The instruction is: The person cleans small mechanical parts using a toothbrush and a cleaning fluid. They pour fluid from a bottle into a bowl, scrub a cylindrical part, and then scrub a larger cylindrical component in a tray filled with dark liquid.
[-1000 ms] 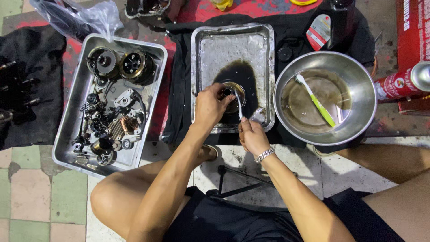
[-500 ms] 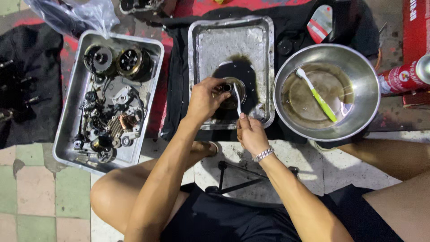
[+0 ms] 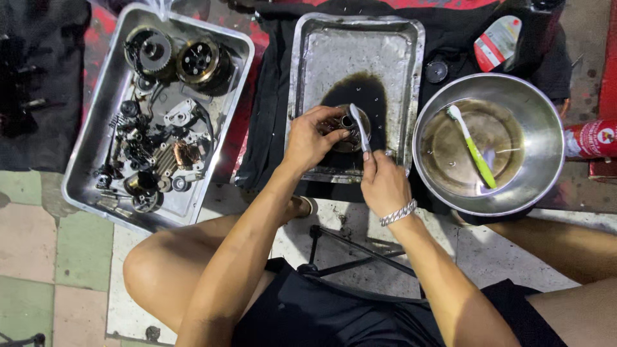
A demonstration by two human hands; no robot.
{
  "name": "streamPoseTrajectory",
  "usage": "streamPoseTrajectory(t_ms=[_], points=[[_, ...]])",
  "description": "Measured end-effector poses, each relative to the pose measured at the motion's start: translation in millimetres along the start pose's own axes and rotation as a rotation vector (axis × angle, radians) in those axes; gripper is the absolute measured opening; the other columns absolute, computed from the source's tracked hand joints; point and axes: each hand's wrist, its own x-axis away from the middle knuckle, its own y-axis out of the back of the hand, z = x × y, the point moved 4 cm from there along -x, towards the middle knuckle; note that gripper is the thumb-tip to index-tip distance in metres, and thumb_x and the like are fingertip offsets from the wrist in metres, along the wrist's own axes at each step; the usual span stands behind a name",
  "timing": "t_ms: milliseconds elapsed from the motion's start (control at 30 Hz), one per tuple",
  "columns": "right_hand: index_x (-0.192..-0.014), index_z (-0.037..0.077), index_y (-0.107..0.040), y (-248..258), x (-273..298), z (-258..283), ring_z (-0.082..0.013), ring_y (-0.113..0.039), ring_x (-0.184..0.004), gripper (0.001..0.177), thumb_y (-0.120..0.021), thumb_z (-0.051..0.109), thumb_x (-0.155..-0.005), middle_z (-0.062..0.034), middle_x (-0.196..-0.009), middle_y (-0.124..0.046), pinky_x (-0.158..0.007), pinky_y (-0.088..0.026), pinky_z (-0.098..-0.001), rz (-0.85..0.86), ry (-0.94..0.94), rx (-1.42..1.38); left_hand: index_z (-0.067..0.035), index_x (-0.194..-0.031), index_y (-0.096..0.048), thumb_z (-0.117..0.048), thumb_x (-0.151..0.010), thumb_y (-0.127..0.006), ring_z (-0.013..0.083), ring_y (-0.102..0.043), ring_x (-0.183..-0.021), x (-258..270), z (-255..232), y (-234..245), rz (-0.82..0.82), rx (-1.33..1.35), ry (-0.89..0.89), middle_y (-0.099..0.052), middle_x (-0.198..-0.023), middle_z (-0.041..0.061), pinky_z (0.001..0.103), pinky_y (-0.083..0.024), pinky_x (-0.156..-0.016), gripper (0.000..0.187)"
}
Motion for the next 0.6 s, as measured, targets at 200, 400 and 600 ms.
streamPoseTrajectory(t_ms=[200,400,600], points=[[-0.106,0.006,-0.065,23.8,13.1,12.4,-0.0501,-0.066,-0.063,0.030,-0.048,0.031,-0.102,-0.0278,-0.064,-0.065,-0.060,-0.050,-0.0598,0.158,-0.189,0.096,-0.004,-0.116,-0.073,-0.009,-0.077,-0.088,0.0181,-0.076,-0.093,1.1,7.7,0.2,-0.034,-0.019,-0.011,-0.075,-0.108,0.008,0.030,-0.061,-0.083,0.042],[-0.100,0.002,-0.065,8.5,-7.1,10.8,-0.0505,-0.065,-0.063,0.034,-0.049,0.032,-0.107,-0.0282,-0.064,-0.064,-0.060,-0.050,-0.0601,0.116,-0.055,0.222,-0.006,-0.119,-0.073,-0.008,-0.076,-0.088,0.0146,-0.074,-0.089,0.9,17.7,-2.9,-0.041,0.056,0.036,-0.075,-0.106,0.007,0.027,-0.061,-0.077,0.046],[-0.099,0.004,-0.067,30.6,6.4,-1.0,-0.0454,-0.065,-0.055,0.032,-0.052,0.032,-0.105,-0.0248,-0.059,-0.063,-0.054,-0.050,-0.0570,0.133,-0.070,0.233,-0.007,-0.117,-0.074,-0.008,-0.076,-0.089,0.0119,-0.069,-0.081,-1.8,26.6,-3.8,-0.008,0.067,0.116,-0.074,-0.099,0.004,0.026,-0.059,-0.074,0.043]])
